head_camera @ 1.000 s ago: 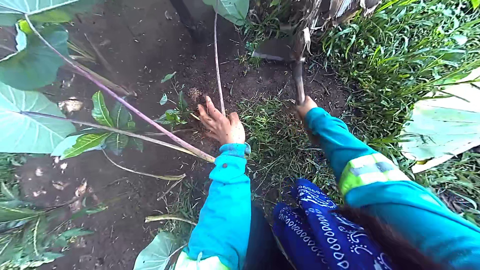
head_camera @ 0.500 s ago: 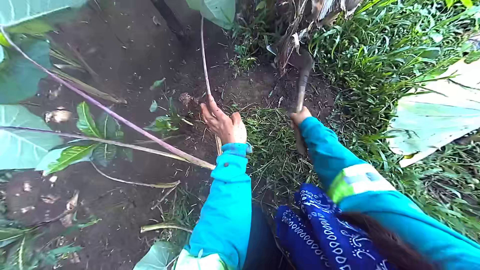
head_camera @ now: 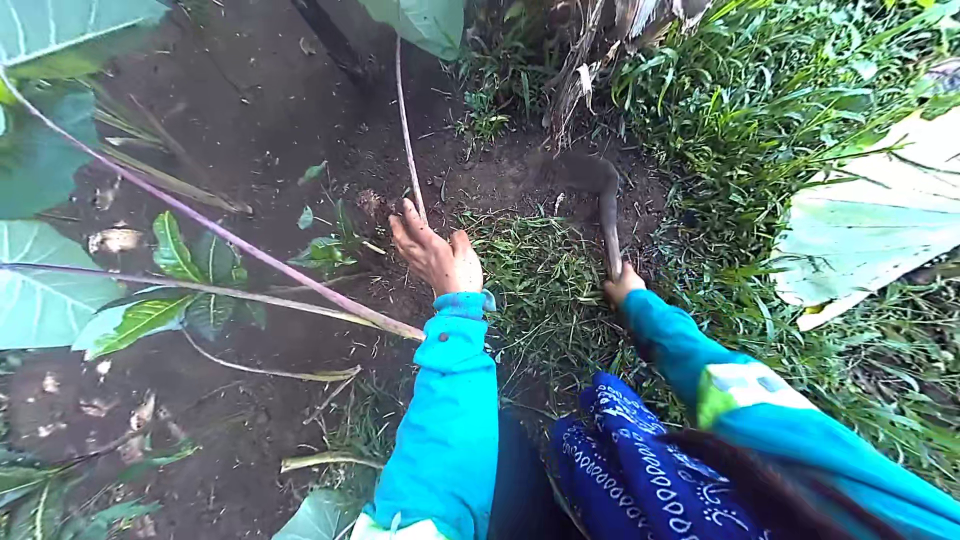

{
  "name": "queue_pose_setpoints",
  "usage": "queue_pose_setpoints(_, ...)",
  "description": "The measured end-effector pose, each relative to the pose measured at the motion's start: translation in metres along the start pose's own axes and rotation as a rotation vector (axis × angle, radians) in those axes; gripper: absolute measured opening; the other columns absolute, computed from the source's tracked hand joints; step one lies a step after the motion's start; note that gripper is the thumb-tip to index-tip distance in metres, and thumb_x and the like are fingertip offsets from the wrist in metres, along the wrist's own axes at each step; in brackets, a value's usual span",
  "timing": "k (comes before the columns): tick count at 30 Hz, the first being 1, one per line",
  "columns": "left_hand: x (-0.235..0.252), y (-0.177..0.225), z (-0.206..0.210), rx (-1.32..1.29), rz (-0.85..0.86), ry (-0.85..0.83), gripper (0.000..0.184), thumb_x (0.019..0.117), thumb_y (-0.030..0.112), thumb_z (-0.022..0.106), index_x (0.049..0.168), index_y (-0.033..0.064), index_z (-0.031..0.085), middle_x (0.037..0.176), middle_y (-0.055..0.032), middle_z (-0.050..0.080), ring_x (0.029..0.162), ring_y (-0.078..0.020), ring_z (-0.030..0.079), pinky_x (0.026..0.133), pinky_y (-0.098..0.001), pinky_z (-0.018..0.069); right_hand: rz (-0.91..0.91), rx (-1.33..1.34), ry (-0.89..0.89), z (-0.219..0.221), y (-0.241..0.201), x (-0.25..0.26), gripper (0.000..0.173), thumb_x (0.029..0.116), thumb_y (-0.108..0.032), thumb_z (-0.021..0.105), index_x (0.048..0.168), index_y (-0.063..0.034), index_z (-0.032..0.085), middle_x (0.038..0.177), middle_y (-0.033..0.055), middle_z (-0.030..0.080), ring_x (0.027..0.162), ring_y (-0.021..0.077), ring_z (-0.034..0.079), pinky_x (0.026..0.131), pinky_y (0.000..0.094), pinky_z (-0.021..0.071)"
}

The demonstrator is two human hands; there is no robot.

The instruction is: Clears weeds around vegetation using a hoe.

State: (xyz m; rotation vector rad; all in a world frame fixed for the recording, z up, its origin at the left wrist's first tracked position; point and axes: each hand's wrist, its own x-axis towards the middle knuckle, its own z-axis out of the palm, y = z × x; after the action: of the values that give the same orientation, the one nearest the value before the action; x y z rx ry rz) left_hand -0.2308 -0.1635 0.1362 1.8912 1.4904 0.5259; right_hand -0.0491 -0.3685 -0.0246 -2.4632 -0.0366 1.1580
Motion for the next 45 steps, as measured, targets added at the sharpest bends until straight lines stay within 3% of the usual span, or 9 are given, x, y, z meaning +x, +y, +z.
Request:
queue_pose_setpoints(4, 0.008, 0.006, -0.001, -0.076, -0.041, 0.038, 0.078, 0.0943, 0.010, 0.054, 0.164, 0.0065, 0.019, 0.169, -0.0267, 0.005, 0.157, -0.0416, 0.009, 0.125, -0.0532, 0.0145, -0.044, 0.118, 0.025, -0.030, 0.012, -0.010, 0.052, 0.1034, -0.011, 0.054, 0.149, 0.0056, 0.036, 0.109, 0.0307, 0.062, 0.079, 0.0350, 0.064, 0.073, 0.0490, 0.0553)
queue_pose_setpoints(9, 0.001, 0.006, -0.005, -0.058, -0.039, 0.035, 0.078, 0.0955, 0.014, 0.054, 0.165, 0.0106, 0.017, 0.170, -0.0237, 0.005, 0.156, -0.0414, 0.013, 0.122, -0.0571, 0.0201, -0.052, 0.081, 0.134, -0.018, -0.015, 0.045, 0.062, 0.0960, -0.007, 0.065, 0.149, 0.0086, 0.038, 0.127, 0.0369, 0.059, 0.105, 0.0478, 0.067, 0.091, 0.0631, 0.0538)
queue_pose_setpoints(15, -0.002, -0.001, -0.006, -0.089, 0.006, 0.055, 0.076, 0.0988, 0.016, 0.052, 0.165, 0.0083, 0.015, 0.170, -0.0248, 0.005, 0.156, -0.0435, 0.013, 0.121, -0.0603, 0.0201, -0.184, 0.072, 0.244, -0.047, -0.025, -0.001, 0.047, 0.0994, -0.007, 0.060, 0.140, 0.0110, 0.045, 0.115, 0.0377, 0.061, 0.095, 0.0481, 0.066, 0.080, 0.0610, 0.0543)
queue_pose_setpoints(17, -0.003, -0.002, -0.006, -0.084, 0.008, 0.063, 0.076, 0.0985, 0.016, 0.052, 0.165, 0.0085, 0.015, 0.170, -0.0247, 0.004, 0.156, -0.0435, 0.012, 0.121, -0.0603, 0.0201, 0.224, 0.125, -0.143, -0.084, -0.091, -0.046, 0.057, 0.1106, -0.014, 0.043, 0.162, -0.0065, 0.019, 0.159, 0.0203, 0.038, 0.140, 0.0354, 0.048, 0.114, 0.0497, 0.0407)
queue_pose_setpoints(19, -0.007, 0.000, -0.007, -0.066, -0.013, 0.048, 0.077, 0.0984, 0.017, 0.052, 0.165, 0.0124, 0.014, 0.171, -0.0219, 0.004, 0.155, -0.0428, 0.016, 0.119, -0.0621, 0.0247, -0.015, 0.101, 0.204, -0.028, -0.037, -0.009, 0.050, 0.0992, -0.007, 0.060, 0.144, 0.0093, 0.046, 0.125, 0.0369, 0.061, 0.104, 0.0494, 0.067, 0.091, 0.0628, 0.0536)
queue_pose_setpoints(25, -0.011, -0.001, -0.008, -0.014, -0.012, 0.027, 0.077, 0.0995, 0.017, 0.052, 0.166, 0.0134, 0.014, 0.172, -0.0200, 0.002, 0.155, -0.0408, 0.018, 0.118, -0.0610, 0.0274, -0.076, 0.058, 0.039, -0.054, 0.044, 0.031, 0.053, 0.0996, -0.010, 0.062, 0.146, 0.0029, 0.041, 0.107, 0.0310, 0.063, 0.078, 0.0373, 0.065, 0.073, 0.0550, 0.0549)
queue_pose_setpoints(34, -0.007, 0.005, 0.002, -0.004, -0.031, -0.016, 0.078, 0.0989, 0.018, 0.050, 0.167, 0.0178, 0.011, 0.172, -0.0183, 0.002, 0.153, -0.0425, 0.022, 0.113, -0.0649, 0.0314, -0.008, 0.225, 0.143, -0.074, 0.062, 0.037, 0.052, 0.1029, -0.013, 0.059, 0.148, 0.0047, 0.038, 0.110, 0.0290, 0.060, 0.077, 0.0309, 0.061, 0.070, 0.0477, 0.0542)
queue_pose_setpoints(38, -0.011, 0.009, 0.003, 0.004, -0.040, -0.050, 0.078, 0.0996, 0.016, 0.050, 0.166, 0.0148, 0.010, 0.172, -0.0200, 0.002, 0.154, -0.0428, 0.020, 0.116, -0.0638, 0.0282, 0.278, 0.320, 0.071, -0.104, -0.049, -0.045, 0.046, 0.1047, -0.011, 0.047, 0.148, -0.0031, 0.035, 0.121, 0.0190, 0.059, 0.098, 0.0274, 0.063, 0.087, 0.0437, 0.0550)
queue_pose_setpoints(45, -0.005, 0.005, 0.014, -0.024, -0.008, -0.017, 0.079, 0.0975, 0.012, 0.052, 0.166, 0.0148, 0.013, 0.172, -0.0196, 0.003, 0.154, -0.0428, 0.018, 0.115, -0.0655, 0.0275, -0.032, 0.013, -0.001, -0.036, 0.045, 0.037, 0.058, 0.0968, -0.008, 0.064, 0.149, -0.0004, 0.040, 0.112, 0.0324, 0.064, 0.085, 0.0417, 0.067, 0.076, 0.0580, 0.0557)
